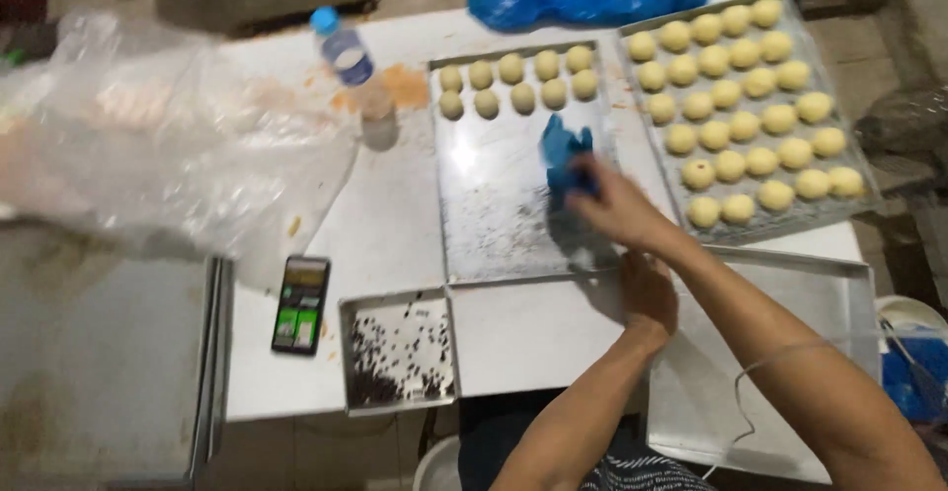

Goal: Cleaning a baking tray with a cloth and transferring dough balls between trays to organize them.

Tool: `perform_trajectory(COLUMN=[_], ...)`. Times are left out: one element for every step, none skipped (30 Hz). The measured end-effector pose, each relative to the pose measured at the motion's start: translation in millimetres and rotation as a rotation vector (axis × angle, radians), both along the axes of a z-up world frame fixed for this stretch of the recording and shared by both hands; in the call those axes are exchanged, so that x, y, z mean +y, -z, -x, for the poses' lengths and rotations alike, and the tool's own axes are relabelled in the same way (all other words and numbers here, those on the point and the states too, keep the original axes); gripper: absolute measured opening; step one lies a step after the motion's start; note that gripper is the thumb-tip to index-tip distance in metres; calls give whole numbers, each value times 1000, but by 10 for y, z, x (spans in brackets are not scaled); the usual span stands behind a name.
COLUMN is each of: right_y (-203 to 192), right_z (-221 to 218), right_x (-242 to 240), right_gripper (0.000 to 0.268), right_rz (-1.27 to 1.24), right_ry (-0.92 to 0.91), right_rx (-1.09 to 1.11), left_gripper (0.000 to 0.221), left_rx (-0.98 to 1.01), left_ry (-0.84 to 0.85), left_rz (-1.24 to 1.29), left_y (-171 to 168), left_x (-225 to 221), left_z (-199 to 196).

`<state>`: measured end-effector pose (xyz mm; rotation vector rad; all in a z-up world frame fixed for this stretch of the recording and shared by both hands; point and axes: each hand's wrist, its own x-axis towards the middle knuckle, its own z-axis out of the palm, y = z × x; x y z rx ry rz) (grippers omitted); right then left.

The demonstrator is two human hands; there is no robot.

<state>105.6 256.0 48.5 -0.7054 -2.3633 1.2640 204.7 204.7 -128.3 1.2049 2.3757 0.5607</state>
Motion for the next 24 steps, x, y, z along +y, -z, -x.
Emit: perform_trajectory(right_y=[-112, -117, -140, -166, -115, -69, -38, 72, 181, 287, 377, 466, 540, 572, 613, 656, 711, 767, 823, 654, 478, 312, 289, 270], right_z=[117, 117, 117, 114, 7, -100, -177, -365, -534, -705, -870, -1039, -1220, -1259, -1307, -1356, -1340, -1314, -1260, -1127, -1036, -933, -879, -815], right_x=[-200, -259, -278, -290, -258, -222, -153, -150, -119, -74, -120, -154, -170, -250, -342, -429, -501, -567, -626, -695, -783, -871, -877, -884], right_gripper=[48, 48, 49, 51, 51, 46, 41, 41, 42, 45, 45, 43, 40, 40, 40, 39, 39, 40, 41, 41, 40, 40, 40, 40], right_rz=[-34, -27, 2, 32, 39, 31, 18, 19, -125, -272, -278, -346, -415, -423, -389, -354, -358, -408, -464, -472, -379, -285, -286, -295], right_ry=[-254, -282, -238, -193, -219, -118, -17, -42, -37, -32, -45, 15, 80, 73, 117, 161, 162, 114, 75, 85, 83, 82, 92, 99], right_rx=[-294, -300, -231, -163, -170, -138, -98, -97, -193, -285, -275, -216, -157, -148, -190, -232, -223, -166, -105, -92, -141, -189, -192, -170], left_gripper=[30, 30, 30, 32, 32, 27, 22, 22, 24, 35, 35, 44, 54, 54, 37, 45, 45, 29, 21, 21, 18, 15, 15, 15], left_rx=[-7, -14, -64, -112, -118, -23, 88, 97, -199, -500, -488, -414, -336, -334, 1, 321, 328, 257, 191, 203, 231, 257, 256, 276], left_ry=[-8, -35, -4, 26, 0, -28, -54, -77, -275, -466, -477, -830, -1166, -1173, -926, -655, -658, -600, -535, -532, -505, -478, -468, -525], left_rz=[3, 13, -45, -104, -97, -369, -642, -639, -665, -685, -694, -487, -263, -275, 0, 268, 261, 246, 223, 210, 152, 94, 91, 68], left_y=[343, -16, -386, -760, -618, -482, -353, -513, -673, -839, -1053, -1275, -1502, -1301, -1097, -890, -766, -641, -510, -598, -680, -753, -826, -897], left_x=[61, -134, -289, -440, -595, -758, -891, -1250, -1597, -1948, -2264, -2588, -2899, -3221, -3548, -3869, -3941, -4005, -4040, -4012, -4000, -3989, -4001, -4014], left_z=[-87, 49, 194, 332, 409, 473, 570, 792, 1025, 1236, 1585, 1917, 2242, 2324, 2406, 2486, 2464, 2452, 2500, 2550, 2559, 2579, 2666, 2764])
